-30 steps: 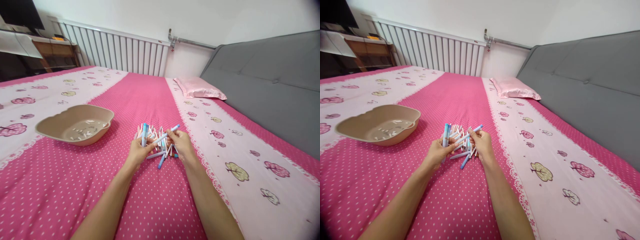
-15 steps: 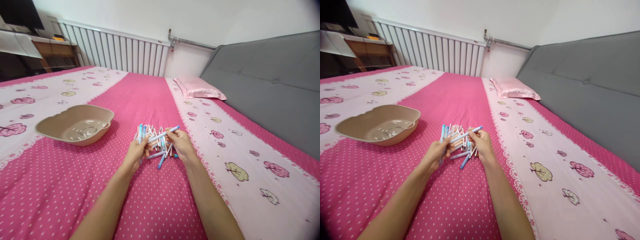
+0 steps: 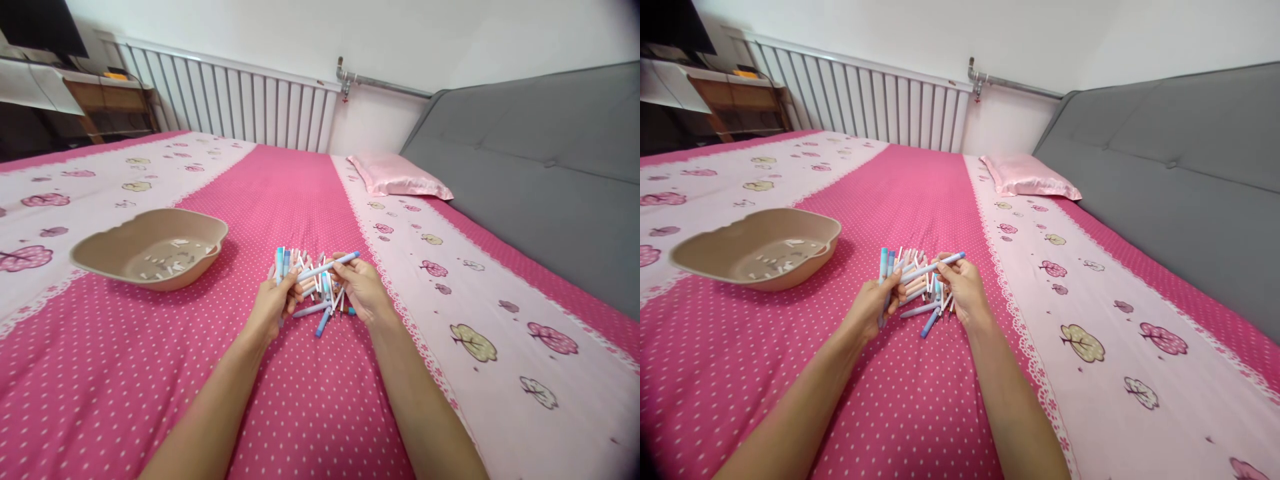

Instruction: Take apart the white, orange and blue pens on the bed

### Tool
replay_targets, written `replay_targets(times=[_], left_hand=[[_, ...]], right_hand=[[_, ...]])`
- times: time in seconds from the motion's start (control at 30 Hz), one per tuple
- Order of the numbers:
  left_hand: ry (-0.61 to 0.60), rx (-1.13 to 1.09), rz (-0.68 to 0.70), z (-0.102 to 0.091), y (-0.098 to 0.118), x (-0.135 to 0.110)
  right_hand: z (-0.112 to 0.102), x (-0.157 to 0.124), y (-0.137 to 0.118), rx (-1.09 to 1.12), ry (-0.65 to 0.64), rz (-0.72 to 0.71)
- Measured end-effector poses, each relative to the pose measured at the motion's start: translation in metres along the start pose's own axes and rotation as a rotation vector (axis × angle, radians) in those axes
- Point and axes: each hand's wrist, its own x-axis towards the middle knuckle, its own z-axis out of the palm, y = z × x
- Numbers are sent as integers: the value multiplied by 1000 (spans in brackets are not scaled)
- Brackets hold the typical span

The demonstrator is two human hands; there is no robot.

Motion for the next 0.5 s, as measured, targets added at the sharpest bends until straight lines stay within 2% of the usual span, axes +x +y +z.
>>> replay_targets(times=[0.1,0.27,0.37,0.5], left_hand=[[82,26,35,0,2,-1],[41,-51,184,3,5,-3],[79,7,156,2,3,-1],[61,-19,79,-3,0,3]], right_hand=[[0,0,0,8,3,-7],[1,0,-1,-3,47,2],[0,1,0,-22,41,-5],[-5,4,-2,24,49,-46]])
